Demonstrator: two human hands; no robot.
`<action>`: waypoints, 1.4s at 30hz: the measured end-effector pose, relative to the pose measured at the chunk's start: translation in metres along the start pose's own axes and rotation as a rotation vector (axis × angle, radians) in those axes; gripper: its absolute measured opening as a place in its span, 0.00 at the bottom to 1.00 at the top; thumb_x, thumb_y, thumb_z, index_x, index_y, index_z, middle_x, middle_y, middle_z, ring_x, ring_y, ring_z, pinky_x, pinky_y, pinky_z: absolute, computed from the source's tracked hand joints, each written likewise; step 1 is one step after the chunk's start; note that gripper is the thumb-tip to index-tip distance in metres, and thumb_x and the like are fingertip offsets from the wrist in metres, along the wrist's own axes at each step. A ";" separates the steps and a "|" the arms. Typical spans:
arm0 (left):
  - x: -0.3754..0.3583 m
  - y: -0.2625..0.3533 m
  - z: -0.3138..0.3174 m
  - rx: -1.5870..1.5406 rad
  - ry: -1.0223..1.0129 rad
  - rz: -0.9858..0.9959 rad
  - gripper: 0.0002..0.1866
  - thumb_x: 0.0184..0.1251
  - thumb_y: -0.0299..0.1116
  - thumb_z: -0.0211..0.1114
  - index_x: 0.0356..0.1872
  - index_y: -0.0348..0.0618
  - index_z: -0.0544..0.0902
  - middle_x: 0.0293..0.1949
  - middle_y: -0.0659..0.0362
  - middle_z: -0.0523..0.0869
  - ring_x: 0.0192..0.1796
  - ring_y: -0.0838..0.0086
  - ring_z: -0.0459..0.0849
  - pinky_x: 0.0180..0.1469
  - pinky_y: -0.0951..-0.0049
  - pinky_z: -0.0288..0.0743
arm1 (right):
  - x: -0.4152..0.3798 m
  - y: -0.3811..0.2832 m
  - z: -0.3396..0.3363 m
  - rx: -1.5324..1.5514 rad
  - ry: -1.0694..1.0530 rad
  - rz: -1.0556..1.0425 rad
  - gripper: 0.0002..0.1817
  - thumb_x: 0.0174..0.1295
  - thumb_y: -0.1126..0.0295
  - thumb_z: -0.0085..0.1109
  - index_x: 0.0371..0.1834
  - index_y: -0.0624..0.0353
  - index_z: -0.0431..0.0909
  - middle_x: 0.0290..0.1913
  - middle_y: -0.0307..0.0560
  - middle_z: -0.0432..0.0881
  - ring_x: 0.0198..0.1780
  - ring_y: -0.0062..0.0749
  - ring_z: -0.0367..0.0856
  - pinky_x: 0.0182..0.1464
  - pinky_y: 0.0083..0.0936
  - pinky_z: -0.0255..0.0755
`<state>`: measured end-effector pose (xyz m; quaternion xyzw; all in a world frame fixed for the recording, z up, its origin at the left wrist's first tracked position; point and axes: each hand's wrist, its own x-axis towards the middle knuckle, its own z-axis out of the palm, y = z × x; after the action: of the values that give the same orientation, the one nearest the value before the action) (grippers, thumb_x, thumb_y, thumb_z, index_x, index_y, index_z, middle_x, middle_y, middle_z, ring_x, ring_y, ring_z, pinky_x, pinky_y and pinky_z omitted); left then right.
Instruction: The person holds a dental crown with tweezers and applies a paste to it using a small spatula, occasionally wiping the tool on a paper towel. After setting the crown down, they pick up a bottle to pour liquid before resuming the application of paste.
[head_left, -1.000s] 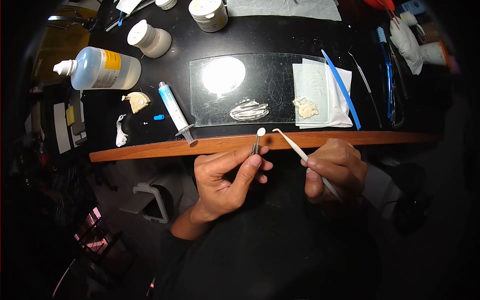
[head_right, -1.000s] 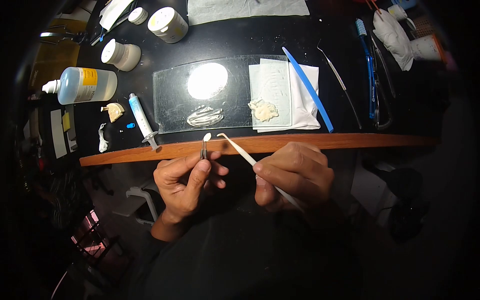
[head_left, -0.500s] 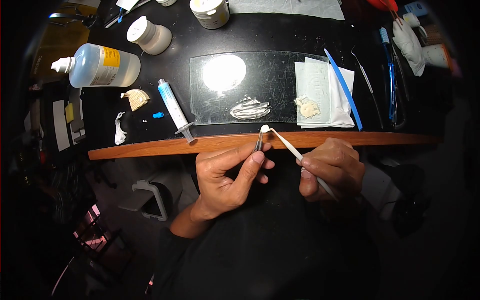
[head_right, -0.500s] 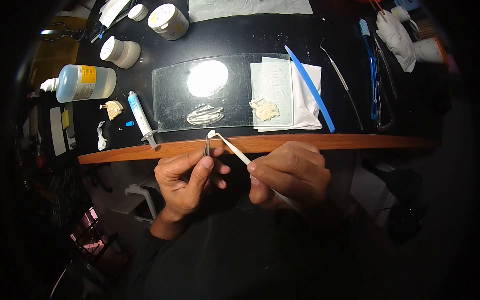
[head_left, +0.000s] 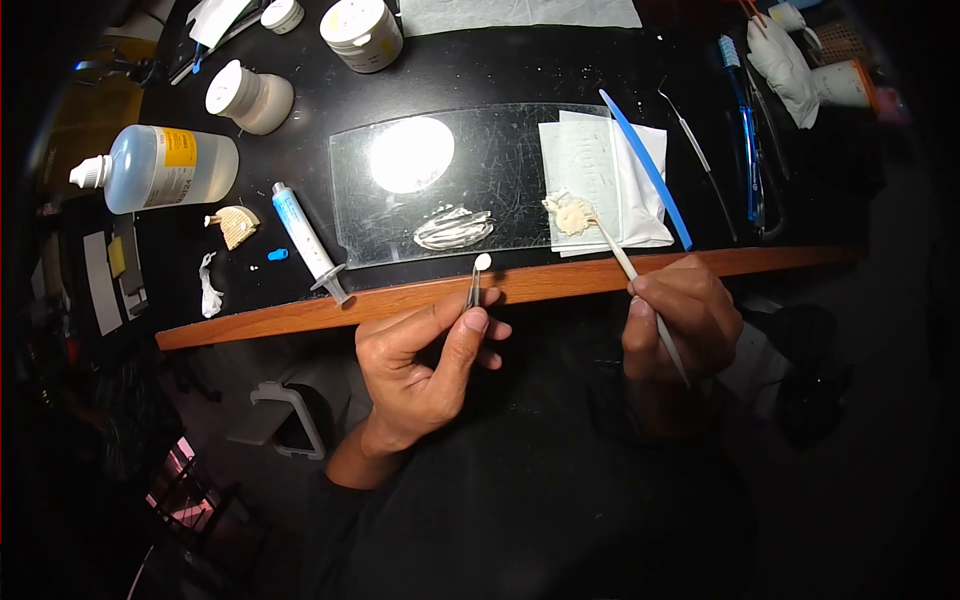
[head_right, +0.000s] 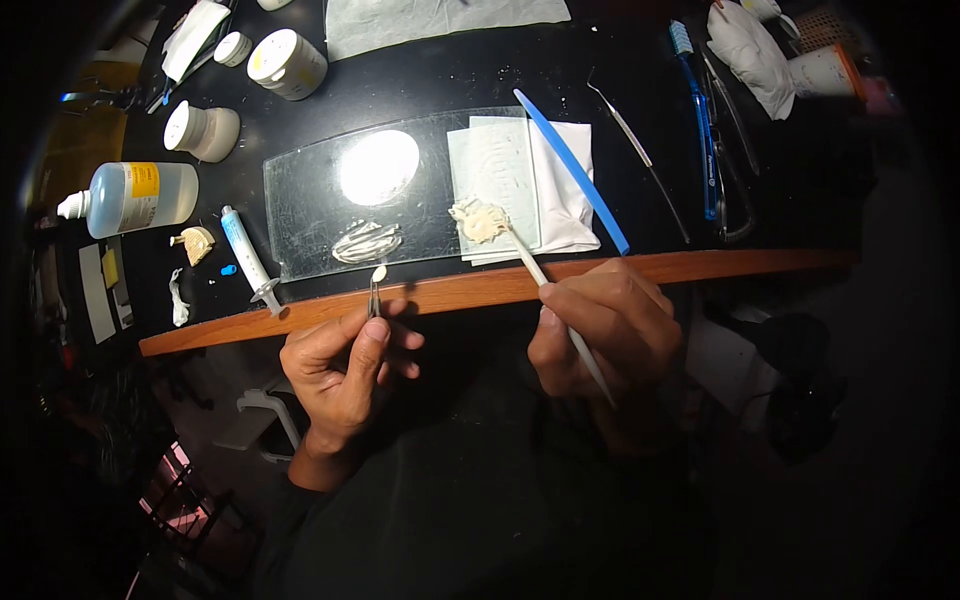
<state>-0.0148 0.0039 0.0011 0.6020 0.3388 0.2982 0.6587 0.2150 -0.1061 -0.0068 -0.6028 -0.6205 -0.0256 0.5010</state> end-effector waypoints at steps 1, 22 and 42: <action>0.000 0.001 0.000 -0.005 0.002 -0.007 0.09 0.77 0.17 0.66 0.52 0.22 0.89 0.47 0.42 0.94 0.41 0.65 0.97 0.32 0.75 0.94 | -0.001 0.001 0.001 0.009 -0.005 0.004 0.12 0.54 0.80 0.64 0.42 0.61 0.85 0.31 0.44 0.83 0.25 0.29 0.84 0.25 0.24 0.78; 0.002 -0.001 0.003 -0.039 0.025 0.015 0.09 0.78 0.20 0.68 0.51 0.24 0.90 0.38 0.47 0.95 0.37 0.69 0.96 0.31 0.77 0.91 | 0.008 -0.016 0.024 0.293 -0.149 -0.110 0.15 0.59 0.81 0.72 0.50 0.60 0.85 0.38 0.38 0.83 0.32 0.24 0.87 0.28 0.23 0.80; 0.001 -0.001 0.001 -0.034 0.019 -0.004 0.09 0.77 0.19 0.68 0.51 0.24 0.90 0.39 0.46 0.95 0.38 0.69 0.96 0.31 0.77 0.92 | 0.006 -0.016 0.027 0.257 -0.119 -0.084 0.16 0.54 0.82 0.70 0.47 0.60 0.86 0.37 0.38 0.83 0.31 0.23 0.86 0.27 0.22 0.79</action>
<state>-0.0134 0.0035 0.0001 0.5873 0.3411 0.3081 0.6662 0.1877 -0.0888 -0.0075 -0.5075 -0.6720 0.0689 0.5349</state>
